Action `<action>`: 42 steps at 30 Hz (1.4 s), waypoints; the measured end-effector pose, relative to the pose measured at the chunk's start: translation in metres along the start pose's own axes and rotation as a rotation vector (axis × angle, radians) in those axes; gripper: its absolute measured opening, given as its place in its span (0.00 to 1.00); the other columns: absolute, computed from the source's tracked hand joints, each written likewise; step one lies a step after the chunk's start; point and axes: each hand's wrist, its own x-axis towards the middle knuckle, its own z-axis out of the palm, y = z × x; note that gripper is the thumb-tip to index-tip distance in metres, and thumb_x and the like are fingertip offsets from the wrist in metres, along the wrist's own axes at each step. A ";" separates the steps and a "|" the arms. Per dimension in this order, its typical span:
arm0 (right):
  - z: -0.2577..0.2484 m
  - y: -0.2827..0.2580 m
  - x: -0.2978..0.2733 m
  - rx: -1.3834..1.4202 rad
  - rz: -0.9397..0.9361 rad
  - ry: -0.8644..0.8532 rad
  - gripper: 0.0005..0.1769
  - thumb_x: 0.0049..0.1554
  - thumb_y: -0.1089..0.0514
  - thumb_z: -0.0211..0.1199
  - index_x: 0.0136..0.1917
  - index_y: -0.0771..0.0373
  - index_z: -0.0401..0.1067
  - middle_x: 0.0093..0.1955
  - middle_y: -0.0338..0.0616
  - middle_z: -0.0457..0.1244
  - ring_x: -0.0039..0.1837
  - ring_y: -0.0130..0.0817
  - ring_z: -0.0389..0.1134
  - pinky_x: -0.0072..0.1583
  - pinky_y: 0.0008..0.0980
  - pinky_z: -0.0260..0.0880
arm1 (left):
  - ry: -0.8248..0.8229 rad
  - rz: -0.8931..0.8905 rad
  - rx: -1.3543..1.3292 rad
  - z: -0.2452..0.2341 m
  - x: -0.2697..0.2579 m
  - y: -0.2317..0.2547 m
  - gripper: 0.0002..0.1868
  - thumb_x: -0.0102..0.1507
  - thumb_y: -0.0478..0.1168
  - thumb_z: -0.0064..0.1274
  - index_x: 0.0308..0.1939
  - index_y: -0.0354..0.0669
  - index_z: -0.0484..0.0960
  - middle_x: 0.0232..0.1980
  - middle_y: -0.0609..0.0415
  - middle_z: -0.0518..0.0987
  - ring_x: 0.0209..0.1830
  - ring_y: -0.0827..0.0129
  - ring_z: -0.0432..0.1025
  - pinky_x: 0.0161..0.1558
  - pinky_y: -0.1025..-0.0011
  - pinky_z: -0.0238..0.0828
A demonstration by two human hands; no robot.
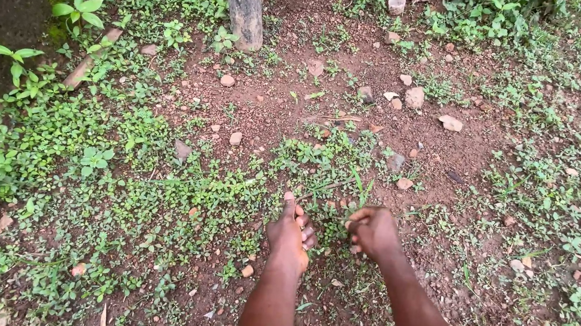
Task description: Plucking weeds and grass from the ground by hand.
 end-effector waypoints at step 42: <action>0.064 -0.025 -0.020 -0.184 -0.062 0.059 0.23 0.63 0.68 0.56 0.68 0.50 0.71 0.54 0.45 0.73 0.50 0.42 0.74 0.56 0.48 0.73 | 0.023 0.005 0.029 -0.021 0.012 0.019 0.21 0.70 0.54 0.51 0.35 0.39 0.70 0.25 0.59 0.65 0.17 0.75 0.55 0.16 0.73 0.45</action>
